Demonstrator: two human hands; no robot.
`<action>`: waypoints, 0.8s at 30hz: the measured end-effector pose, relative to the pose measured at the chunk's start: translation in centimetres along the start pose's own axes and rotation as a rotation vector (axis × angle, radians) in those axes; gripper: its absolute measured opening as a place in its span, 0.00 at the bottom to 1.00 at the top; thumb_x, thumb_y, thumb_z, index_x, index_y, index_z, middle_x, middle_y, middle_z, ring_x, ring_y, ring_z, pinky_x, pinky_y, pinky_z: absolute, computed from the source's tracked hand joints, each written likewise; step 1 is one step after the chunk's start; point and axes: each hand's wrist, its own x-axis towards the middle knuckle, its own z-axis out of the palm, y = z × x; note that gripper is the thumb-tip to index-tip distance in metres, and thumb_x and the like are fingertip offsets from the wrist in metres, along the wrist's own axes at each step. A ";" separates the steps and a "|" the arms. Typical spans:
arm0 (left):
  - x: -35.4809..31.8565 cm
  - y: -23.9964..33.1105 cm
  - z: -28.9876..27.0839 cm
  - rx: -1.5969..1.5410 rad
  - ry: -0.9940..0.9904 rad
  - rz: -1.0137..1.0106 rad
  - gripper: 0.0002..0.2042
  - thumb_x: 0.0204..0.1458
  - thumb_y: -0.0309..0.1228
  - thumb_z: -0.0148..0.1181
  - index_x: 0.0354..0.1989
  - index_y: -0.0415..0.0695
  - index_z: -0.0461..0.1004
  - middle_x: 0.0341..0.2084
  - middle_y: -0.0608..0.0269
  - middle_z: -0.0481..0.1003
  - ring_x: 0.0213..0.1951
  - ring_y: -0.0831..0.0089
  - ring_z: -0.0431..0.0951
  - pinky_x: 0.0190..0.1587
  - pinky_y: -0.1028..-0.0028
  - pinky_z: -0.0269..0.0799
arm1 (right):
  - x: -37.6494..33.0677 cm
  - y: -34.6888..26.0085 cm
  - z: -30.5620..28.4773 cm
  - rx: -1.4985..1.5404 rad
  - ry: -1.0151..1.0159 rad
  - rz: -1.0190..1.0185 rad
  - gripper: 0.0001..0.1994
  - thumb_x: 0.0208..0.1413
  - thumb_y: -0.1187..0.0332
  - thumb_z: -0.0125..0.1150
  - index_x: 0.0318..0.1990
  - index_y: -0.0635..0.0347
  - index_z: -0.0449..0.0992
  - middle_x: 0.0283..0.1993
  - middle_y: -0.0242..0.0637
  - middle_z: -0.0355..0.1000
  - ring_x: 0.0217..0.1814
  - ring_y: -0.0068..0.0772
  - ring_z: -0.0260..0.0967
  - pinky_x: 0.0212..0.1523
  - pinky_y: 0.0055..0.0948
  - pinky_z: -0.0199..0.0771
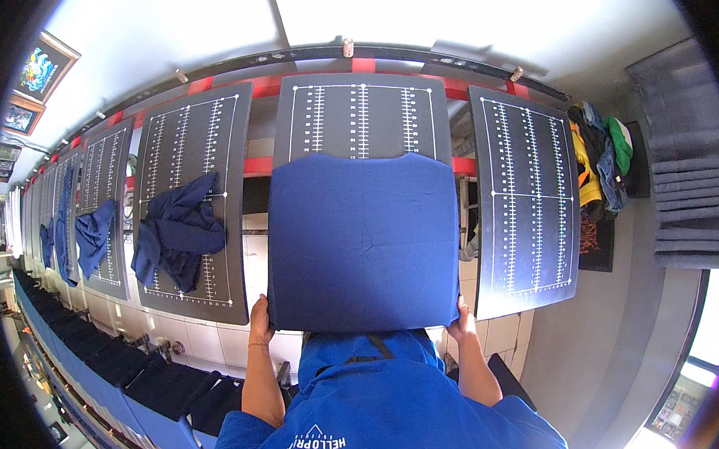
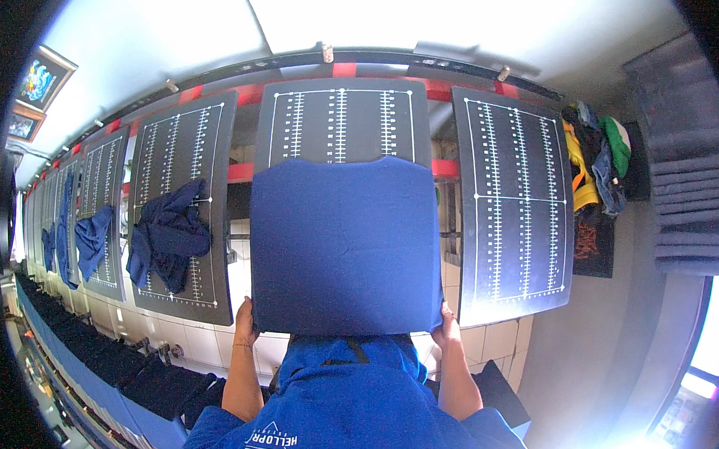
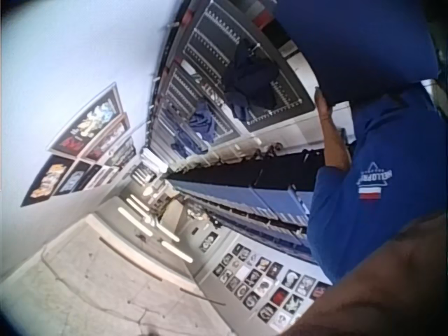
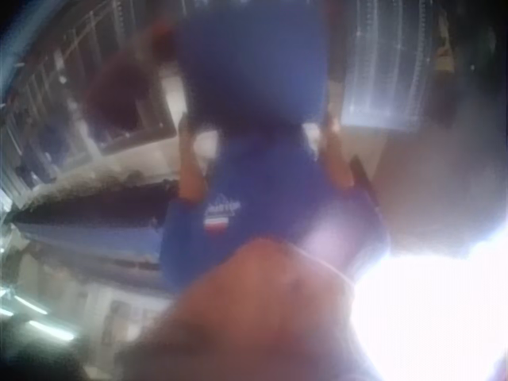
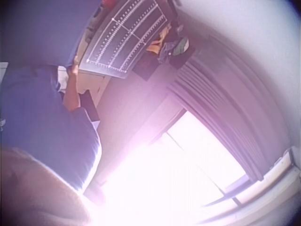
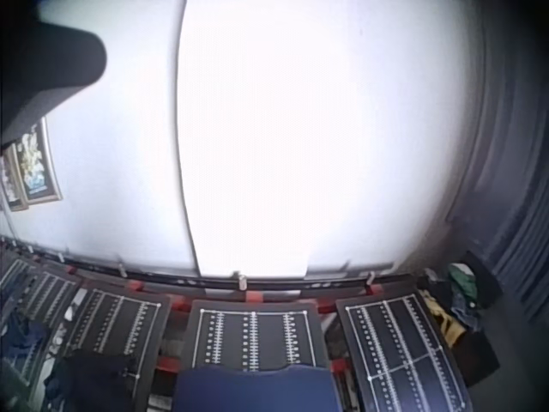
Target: The person picks up dark navy blue garments from a stack, unfolds them, and stretches them individually over printing boards in a screen-printing facility.
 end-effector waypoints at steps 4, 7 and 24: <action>0.1 0.4 0.7 -0.032 0.032 0.027 0.21 0.67 0.48 0.44 0.46 0.40 0.74 0.40 0.58 0.80 0.39 0.70 0.81 0.42 0.68 0.78 | -0.4 -0.1 0.5 -0.013 0.017 -0.007 0.30 0.57 0.48 0.64 0.58 0.59 0.69 0.54 0.38 0.74 0.53 0.37 0.73 0.54 0.40 0.75; 0.5 0.0 0.1 -0.056 0.046 0.037 0.22 0.67 0.48 0.45 0.46 0.40 0.74 0.40 0.58 0.80 0.39 0.69 0.81 0.42 0.68 0.78 | 0.5 0.4 -1.6 -0.006 0.011 0.011 0.26 0.58 0.50 0.64 0.56 0.59 0.70 0.52 0.37 0.75 0.52 0.34 0.74 0.55 0.37 0.74; 1.7 -0.4 -0.7 -0.067 0.076 0.045 0.24 0.66 0.50 0.46 0.48 0.39 0.74 0.41 0.56 0.79 0.41 0.68 0.81 0.46 0.68 0.77 | 0.0 -0.2 -0.2 -0.084 -0.073 0.019 0.23 0.61 0.50 0.60 0.53 0.60 0.73 0.48 0.34 0.77 0.49 0.30 0.74 0.52 0.33 0.73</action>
